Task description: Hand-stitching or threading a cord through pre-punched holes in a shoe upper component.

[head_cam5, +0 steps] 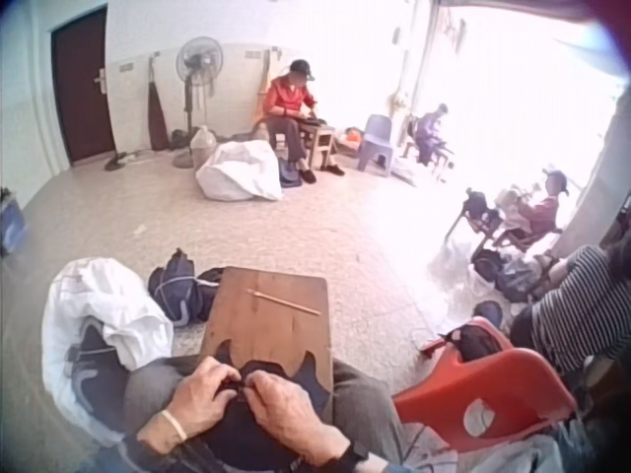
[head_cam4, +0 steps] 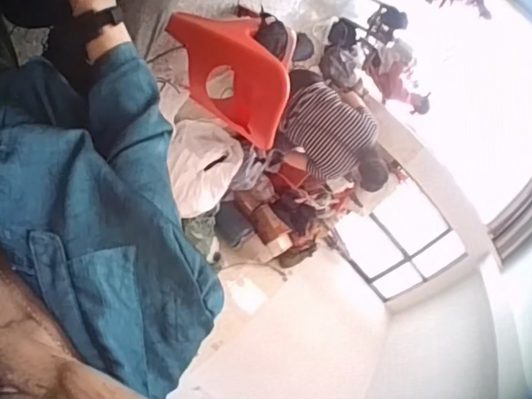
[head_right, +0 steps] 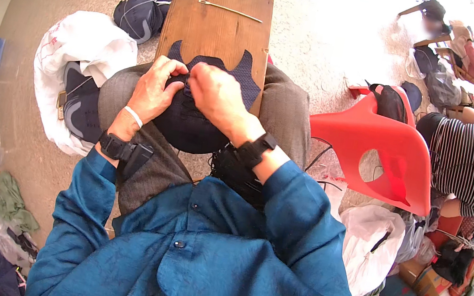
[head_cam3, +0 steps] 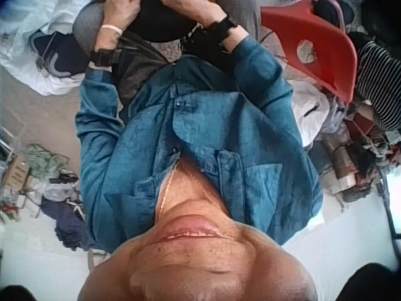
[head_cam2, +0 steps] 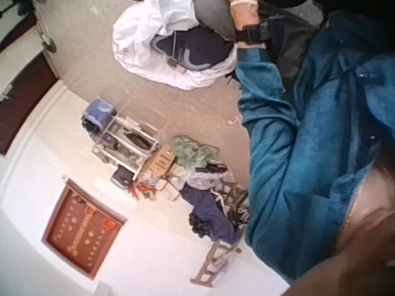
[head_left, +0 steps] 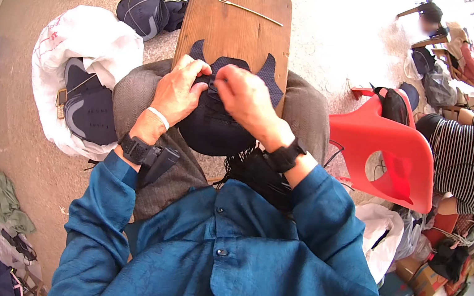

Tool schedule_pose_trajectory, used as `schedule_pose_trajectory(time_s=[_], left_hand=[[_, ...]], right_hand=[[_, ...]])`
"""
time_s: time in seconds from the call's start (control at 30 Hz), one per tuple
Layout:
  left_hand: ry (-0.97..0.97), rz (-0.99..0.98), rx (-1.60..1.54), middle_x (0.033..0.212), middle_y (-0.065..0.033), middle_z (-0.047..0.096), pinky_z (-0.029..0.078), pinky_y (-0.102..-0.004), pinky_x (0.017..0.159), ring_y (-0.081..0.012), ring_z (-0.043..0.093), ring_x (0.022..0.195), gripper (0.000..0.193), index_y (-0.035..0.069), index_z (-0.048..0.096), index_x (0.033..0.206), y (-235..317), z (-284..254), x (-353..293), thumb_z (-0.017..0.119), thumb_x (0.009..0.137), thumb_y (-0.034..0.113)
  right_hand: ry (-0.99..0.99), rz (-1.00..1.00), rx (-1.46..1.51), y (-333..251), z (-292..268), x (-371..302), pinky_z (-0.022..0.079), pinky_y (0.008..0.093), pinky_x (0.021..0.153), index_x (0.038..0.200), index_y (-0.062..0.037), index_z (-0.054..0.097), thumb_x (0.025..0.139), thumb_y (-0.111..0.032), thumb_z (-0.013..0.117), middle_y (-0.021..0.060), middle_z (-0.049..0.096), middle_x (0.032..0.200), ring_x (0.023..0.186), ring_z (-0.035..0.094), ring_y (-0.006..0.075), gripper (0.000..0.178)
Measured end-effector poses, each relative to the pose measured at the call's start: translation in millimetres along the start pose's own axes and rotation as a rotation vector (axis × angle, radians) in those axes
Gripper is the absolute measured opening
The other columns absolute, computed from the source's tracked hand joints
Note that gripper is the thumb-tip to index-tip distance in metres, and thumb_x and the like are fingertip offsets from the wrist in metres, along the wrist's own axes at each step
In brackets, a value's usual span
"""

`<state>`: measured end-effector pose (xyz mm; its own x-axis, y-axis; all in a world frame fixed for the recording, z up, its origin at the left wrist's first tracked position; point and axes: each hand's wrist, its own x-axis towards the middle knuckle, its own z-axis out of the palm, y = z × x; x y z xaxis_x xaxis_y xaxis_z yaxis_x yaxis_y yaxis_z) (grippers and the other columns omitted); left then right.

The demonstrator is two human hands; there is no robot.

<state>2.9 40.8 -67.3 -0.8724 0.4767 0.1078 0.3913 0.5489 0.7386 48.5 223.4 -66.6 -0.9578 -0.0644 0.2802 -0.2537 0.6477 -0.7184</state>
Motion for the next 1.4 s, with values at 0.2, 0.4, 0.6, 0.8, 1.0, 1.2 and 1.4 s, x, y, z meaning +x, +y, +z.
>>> schedule_pose_trajectory(time_s=[0.2, 0.4, 0.6, 0.8, 1.0, 1.2, 1.4], left_hand=[[-0.001, -0.091, -0.062, 0.107, -0.0105, 0.062, 0.054, -0.0399, 0.085, -0.0309, 0.068, 0.099, 0.019, 0.008, 0.068, 0.106, 0.1, -1.0, -1.0, 0.072, 0.088, 0.01], [0.014, 0.007, 0.02, 0.102, -0.0095, 0.061, 0.053, -0.0351, 0.088, -0.0246, 0.066, 0.097, 0.025, 0.003, 0.066, 0.109, 4.2, 1.8, -2.0, 0.074, 0.086, 0.008], [0.03, 0.013, 0.034, 0.104, -0.0099, 0.06, 0.053, -0.0362, 0.087, -0.0256, 0.066, 0.097, 0.028, 0.004, 0.065, 0.111, 7.2, -0.7, -4.1, 0.074, 0.084, 0.005], [0.077, 0.006, -0.076, 0.103, -0.0111, 0.063, 0.052, -0.0339, 0.086, -0.0252, 0.066, 0.098, 0.026, 0.004, 0.066, 0.111, 7.8, -3.8, -6.4, 0.074, 0.086, 0.005], [0.191, 0.214, -0.013, 0.088, -0.0105, 0.065, 0.053, -0.0357, 0.073, -0.0274, 0.068, 0.082, 0.009, 0.005, 0.071, 0.093, 40.0, 6.0, -4.7, 0.075, 0.086, 0.004], [0.036, 0.104, 0.03, 0.088, -0.0092, 0.064, 0.053, -0.036, 0.07, -0.0276, 0.068, 0.081, 0.009, 0.005, 0.069, 0.09, 27.2, 32.7, 8.4, 0.075, 0.084, 0.004], [0.057, 0.039, -0.025, 0.089, -0.0076, 0.063, 0.052, -0.0399, 0.069, -0.0293, 0.067, 0.079, 0.008, 0.008, 0.069, 0.087, 25.2, 35.2, 8.8, 0.076, 0.083, 0.01]], right_hand=[[0.137, 0.125, 0.021, 5.0, -46.3, -24.2, 0.055, 0.0459, 0.071, 0.096, -0.0042, 0.064, 0.094, -0.008, 0.06, 0.0192, 0.069, 0.082, 0.081, 0.07, 0.0388, 0.006], [-0.045, 0.251, -0.07, 2.8, -42.7, -41.4, 0.054, 0.0481, 0.071, 0.098, -0.0063, 0.062, 0.093, -0.015, 0.067, 0.0179, 0.069, 0.081, 0.081, 0.07, 0.0388, 0.011], [-0.048, 0.254, -0.124, 15.8, -36.9, -40.8, 0.054, 0.0485, 0.072, 0.098, -0.007, 0.06, 0.091, -0.015, 0.067, 0.018, 0.069, 0.082, 0.082, 0.069, 0.0393, 0.013], [0.029, 0.349, 0.056, 16.3, -40.3, -41.0, 0.054, 0.048, 0.071, 0.097, -0.0059, 0.061, 0.09, -0.011, 0.063, 0.0182, 0.067, 0.079, 0.078, 0.069, 0.038, 0.009], [0.046, 0.369, 0.051, 17.2, -36.8, -40.0, 0.053, 0.0473, 0.07, 0.094, -0.0051, 0.063, 0.09, -0.012, 0.063, 0.0173, 0.067, 0.079, 0.078, 0.068, 0.0373, 0.008], [0.074, 0.32, 0.03, 21.0, -30.2, -35.9, 0.053, 0.0464, 0.071, 0.093, -0.0057, 0.064, 0.09, -0.014, 0.066, 0.0165, 0.067, 0.078, 0.078, 0.068, 0.0372, 0.009], [0.089, 0.344, 0.03, 19.8, -29.4, -30.9, 0.054, 0.046, 0.071, 0.092, -0.0066, 0.063, 0.09, -0.016, 0.068, 0.0158, 0.068, 0.08, 0.081, 0.069, 0.0365, 0.011]])
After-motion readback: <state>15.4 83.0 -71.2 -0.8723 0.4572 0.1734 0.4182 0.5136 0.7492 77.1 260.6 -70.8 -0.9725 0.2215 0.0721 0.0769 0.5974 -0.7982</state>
